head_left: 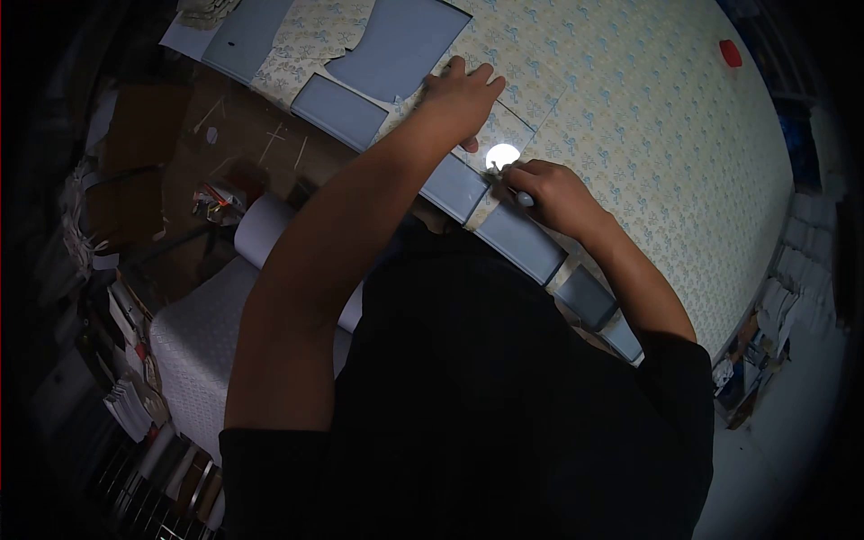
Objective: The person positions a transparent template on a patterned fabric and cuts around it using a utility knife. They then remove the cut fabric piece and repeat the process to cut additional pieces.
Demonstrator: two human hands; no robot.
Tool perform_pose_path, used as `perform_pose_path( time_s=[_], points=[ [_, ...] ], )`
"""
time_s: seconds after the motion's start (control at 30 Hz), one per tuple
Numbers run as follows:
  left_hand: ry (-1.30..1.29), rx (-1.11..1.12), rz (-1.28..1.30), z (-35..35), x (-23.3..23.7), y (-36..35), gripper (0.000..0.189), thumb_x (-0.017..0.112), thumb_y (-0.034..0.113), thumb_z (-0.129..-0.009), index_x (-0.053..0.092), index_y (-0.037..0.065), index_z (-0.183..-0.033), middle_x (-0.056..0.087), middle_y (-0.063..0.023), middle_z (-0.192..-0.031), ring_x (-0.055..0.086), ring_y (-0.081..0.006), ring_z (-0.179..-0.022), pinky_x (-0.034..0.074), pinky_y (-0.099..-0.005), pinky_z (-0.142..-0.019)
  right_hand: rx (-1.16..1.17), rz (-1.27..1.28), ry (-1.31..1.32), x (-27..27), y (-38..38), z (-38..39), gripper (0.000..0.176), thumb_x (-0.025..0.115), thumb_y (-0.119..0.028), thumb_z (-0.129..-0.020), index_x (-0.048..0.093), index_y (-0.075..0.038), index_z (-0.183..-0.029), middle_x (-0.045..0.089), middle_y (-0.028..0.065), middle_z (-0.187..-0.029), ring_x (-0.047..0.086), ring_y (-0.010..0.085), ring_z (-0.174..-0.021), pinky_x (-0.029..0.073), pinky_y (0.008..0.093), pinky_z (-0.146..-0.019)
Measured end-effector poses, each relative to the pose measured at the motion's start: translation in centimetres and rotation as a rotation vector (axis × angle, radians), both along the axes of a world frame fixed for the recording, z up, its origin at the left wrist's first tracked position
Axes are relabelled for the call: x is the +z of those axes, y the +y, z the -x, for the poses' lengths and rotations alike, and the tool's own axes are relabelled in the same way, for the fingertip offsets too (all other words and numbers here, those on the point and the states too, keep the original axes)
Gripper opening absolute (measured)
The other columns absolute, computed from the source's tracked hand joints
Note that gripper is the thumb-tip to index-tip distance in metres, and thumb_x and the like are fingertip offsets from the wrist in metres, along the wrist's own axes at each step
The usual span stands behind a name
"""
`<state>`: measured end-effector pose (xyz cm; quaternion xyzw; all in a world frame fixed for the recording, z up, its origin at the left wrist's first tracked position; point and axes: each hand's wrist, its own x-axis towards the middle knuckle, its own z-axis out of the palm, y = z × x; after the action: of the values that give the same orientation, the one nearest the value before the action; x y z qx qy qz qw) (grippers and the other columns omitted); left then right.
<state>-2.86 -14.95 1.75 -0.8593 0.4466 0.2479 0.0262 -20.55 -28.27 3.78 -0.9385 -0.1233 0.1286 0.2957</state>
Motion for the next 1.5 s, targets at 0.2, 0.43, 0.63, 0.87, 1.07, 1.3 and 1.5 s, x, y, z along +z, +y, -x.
perform_pose_path(
  time_s=[0.2,0.43,0.63,0.87,1.07,1.3,1.5],
  points=[
    [-0.022,-0.019,-0.007,0.0,0.0,-0.1,0.119,0.098,0.021,-0.06,0.034,0.022,-0.16,0.034,-0.0038,-0.162,0.027,-0.0453,-0.151,0.045,-0.0651,-0.108,0.005,0.012,-0.04,-0.3,0.0,-0.2,0.027,0.068,0.004,-0.079,0.071,-0.008,-0.104,0.073,0.0117,-0.102,0.071,0.0335,-0.096,0.058,0.0424,-0.08],
    [-0.133,-0.068,-0.014,0.3,-0.7,-0.2,0.115,0.098,0.026,-0.061,0.036,0.018,-0.158,0.039,-0.0049,-0.156,0.034,-0.0435,-0.144,0.05,-0.0613,-0.102,-0.007,0.018,-0.052,-0.9,0.5,0.0,0.026,0.065,0.004,-0.08,0.068,-0.006,-0.104,0.072,0.0147,-0.097,0.07,0.0345,-0.092,0.057,0.0436,-0.078],
    [-0.157,-0.083,-0.02,0.4,-0.7,-0.1,0.114,0.098,0.029,-0.062,0.037,0.017,-0.158,0.04,-0.0049,-0.155,0.037,-0.0428,-0.142,0.051,-0.0593,-0.1,-0.103,-0.066,-0.062,-2.0,1.4,0.8,0.028,0.069,0.003,-0.078,0.064,-0.005,-0.104,0.069,0.0161,-0.095,0.069,0.0369,-0.093,0.057,0.0447,-0.079],
    [-0.179,-0.106,-0.015,0.2,-1.0,0.0,0.116,0.098,0.031,-0.062,0.036,0.017,-0.159,0.04,-0.0052,-0.155,0.036,-0.0428,-0.142,0.05,-0.0589,-0.101,-0.207,-0.082,-0.088,-2.5,3.4,1.2,0.034,0.075,0.001,-0.077,0.064,-0.005,-0.108,0.069,0.0152,-0.098,0.07,0.0361,-0.093,0.058,0.0425,-0.079],
    [-0.17,-0.126,-0.002,-0.1,-1.2,0.0,0.115,0.098,0.032,-0.062,0.038,0.016,-0.158,0.041,-0.0054,-0.154,0.04,-0.0416,-0.138,0.051,-0.058,-0.098,-0.311,-0.066,-0.099,-2.8,5.7,0.6,0.034,0.075,0.002,-0.076,0.063,-0.005,-0.107,0.069,0.0151,-0.097,0.07,0.0359,-0.092,0.057,0.043,-0.079],
    [-0.203,-0.201,0.046,-0.8,-0.9,0.5,0.113,0.098,0.038,-0.059,0.042,0.012,-0.154,0.048,-0.0073,-0.146,0.046,-0.0407,-0.132,0.054,-0.0548,-0.093,-0.469,-0.096,-0.204,-3.9,9.4,-1.4,0.028,0.068,0.004,-0.077,0.061,-0.002,-0.104,0.069,0.0195,-0.093,0.069,0.0411,-0.088,0.056,0.0484,-0.076],
    [-0.157,-0.335,0.087,-3.5,-1.4,0.5,0.108,0.098,0.032,-0.061,0.044,0.015,-0.153,0.049,-0.0058,-0.147,0.046,-0.0395,-0.134,0.053,-0.0534,-0.095,-0.49,-0.072,-0.168,-2.9,10.1,-1.8,0.028,0.067,0.006,-0.078,0.062,-0.002,-0.104,0.07,0.0207,-0.095,0.069,0.0407,-0.089,0.056,0.048,-0.077]
  ],
)
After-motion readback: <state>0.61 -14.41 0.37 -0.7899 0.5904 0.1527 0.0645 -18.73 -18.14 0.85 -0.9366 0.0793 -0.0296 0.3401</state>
